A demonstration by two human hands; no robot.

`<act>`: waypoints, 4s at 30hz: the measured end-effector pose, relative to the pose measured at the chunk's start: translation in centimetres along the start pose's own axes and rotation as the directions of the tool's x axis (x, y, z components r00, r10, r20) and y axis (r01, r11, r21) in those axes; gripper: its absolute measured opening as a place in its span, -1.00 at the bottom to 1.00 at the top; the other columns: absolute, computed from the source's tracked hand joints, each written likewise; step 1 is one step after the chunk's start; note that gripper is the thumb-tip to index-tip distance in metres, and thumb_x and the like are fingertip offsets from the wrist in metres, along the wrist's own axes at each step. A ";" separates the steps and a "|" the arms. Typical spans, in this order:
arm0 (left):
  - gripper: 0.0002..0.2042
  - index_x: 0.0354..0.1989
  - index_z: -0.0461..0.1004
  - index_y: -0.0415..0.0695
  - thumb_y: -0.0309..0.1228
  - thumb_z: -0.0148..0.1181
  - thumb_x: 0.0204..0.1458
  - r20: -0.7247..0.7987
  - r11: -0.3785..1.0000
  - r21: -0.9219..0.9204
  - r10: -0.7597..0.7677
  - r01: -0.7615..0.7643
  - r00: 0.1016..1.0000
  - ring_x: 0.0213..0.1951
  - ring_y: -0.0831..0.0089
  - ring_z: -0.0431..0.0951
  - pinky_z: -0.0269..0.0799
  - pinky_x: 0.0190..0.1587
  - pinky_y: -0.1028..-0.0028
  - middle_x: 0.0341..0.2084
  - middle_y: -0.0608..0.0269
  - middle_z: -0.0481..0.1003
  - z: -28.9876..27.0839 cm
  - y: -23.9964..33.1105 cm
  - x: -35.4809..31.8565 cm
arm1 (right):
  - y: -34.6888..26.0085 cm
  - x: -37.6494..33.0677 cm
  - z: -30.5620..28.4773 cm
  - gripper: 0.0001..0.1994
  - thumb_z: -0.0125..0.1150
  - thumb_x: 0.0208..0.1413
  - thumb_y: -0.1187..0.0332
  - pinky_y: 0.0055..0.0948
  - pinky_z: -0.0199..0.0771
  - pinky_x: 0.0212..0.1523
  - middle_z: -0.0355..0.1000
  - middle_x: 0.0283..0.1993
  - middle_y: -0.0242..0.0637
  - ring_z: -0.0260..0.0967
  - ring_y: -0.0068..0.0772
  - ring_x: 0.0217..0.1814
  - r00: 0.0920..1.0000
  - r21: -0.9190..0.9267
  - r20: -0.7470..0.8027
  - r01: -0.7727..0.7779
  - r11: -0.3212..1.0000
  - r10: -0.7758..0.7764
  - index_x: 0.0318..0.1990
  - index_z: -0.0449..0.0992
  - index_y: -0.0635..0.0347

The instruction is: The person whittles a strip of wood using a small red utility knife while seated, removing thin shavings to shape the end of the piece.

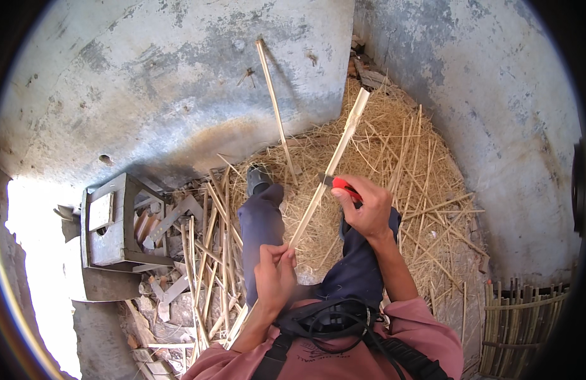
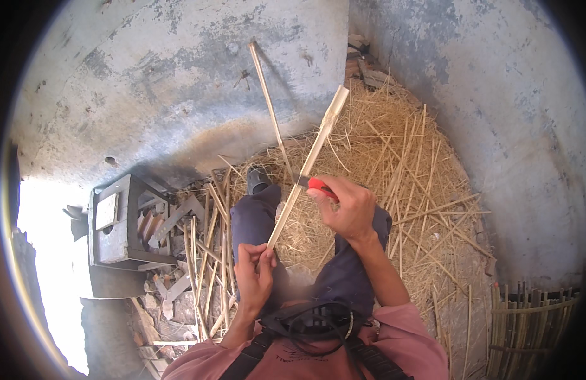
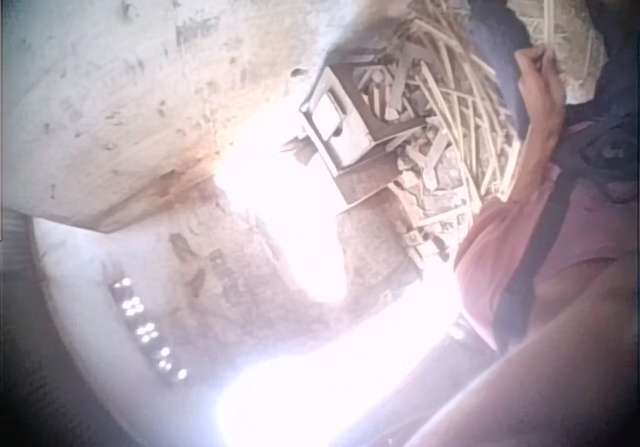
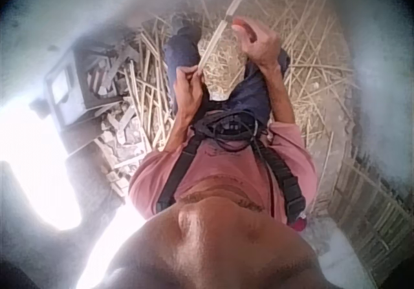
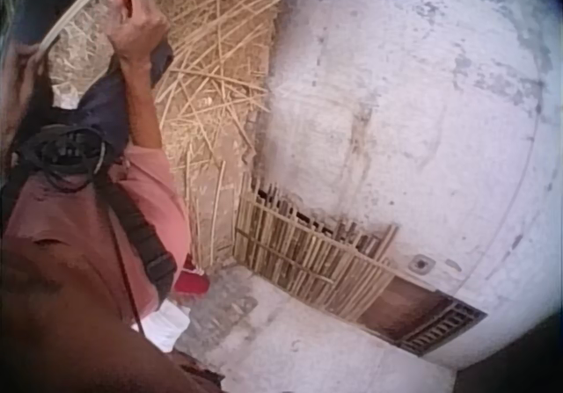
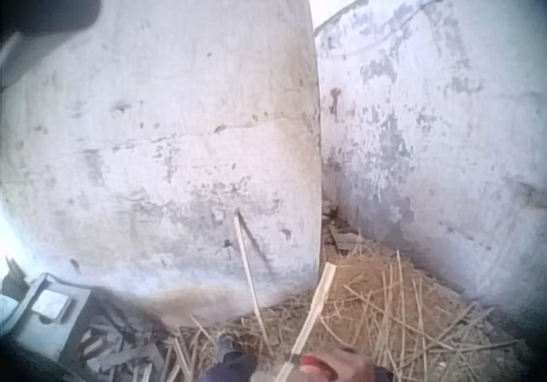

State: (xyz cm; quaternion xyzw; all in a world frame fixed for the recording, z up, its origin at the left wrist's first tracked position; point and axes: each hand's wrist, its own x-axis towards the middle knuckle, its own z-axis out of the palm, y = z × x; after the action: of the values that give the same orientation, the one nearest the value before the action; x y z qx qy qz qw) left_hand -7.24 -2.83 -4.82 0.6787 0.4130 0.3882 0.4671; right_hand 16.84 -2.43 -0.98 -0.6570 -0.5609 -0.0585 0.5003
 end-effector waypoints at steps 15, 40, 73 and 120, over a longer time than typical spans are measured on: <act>-0.90 -0.08 0.27 -0.24 -0.51 0.05 0.36 0.137 0.988 -0.062 -0.135 0.145 0.981 -0.59 0.66 0.40 0.26 -0.53 0.61 -0.57 0.31 0.46 -1.7 -1.6 -2.1 | 3.5 1.4 -1.2 -0.73 0.33 0.24 0.24 -0.51 0.27 -0.45 0.48 -0.50 -0.35 0.33 -0.59 -0.51 0.937 0.257 0.235 -0.317 0.913 0.259 -0.12 0.65 0.30; -0.88 -0.04 0.39 -0.30 -0.53 0.04 0.35 0.312 0.981 0.026 -0.190 0.191 0.931 -0.35 0.44 0.69 0.63 -0.22 0.47 -0.42 0.17 0.64 -2.8 -1.1 -0.3 | 1.1 3.1 -1.1 -0.40 0.43 0.12 0.39 -0.75 0.21 -0.45 0.51 -0.14 -0.40 0.20 -0.88 -0.49 0.913 0.639 0.200 -0.396 0.660 0.355 0.30 0.35 0.31; -0.75 -0.18 0.27 -0.13 -0.21 -0.09 0.46 0.462 0.979 -0.178 -0.003 0.096 0.887 -0.50 0.73 0.18 0.16 -0.46 0.62 -0.49 0.47 0.27 2.9 4.8 8.1 | 0.0 1.4 -2.3 -0.74 0.38 0.16 0.22 -0.42 0.47 -0.44 0.54 -0.37 -0.18 0.53 -0.24 -0.45 0.990 0.152 0.009 0.141 0.978 -0.144 -0.21 0.61 0.26; -0.72 -0.26 0.58 -0.32 -0.28 0.30 0.26 0.261 0.999 0.005 0.041 -0.044 0.965 -0.53 0.76 0.19 0.11 -0.55 0.56 -0.65 0.48 0.36 4.4 5.4 8.8 | -0.2 0.2 -0.5 -0.69 0.35 0.10 0.10 -0.32 0.38 -0.56 0.46 -0.52 -0.30 0.43 -0.23 -0.59 0.968 -0.036 0.011 0.252 0.967 -0.252 -0.16 0.67 0.13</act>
State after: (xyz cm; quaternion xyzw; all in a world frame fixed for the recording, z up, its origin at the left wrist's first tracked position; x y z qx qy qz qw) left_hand 1.03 2.73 0.45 0.7350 0.3354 0.3033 0.5052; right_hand 17.04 -2.64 -0.49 -0.5898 -0.6402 -0.1300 0.4748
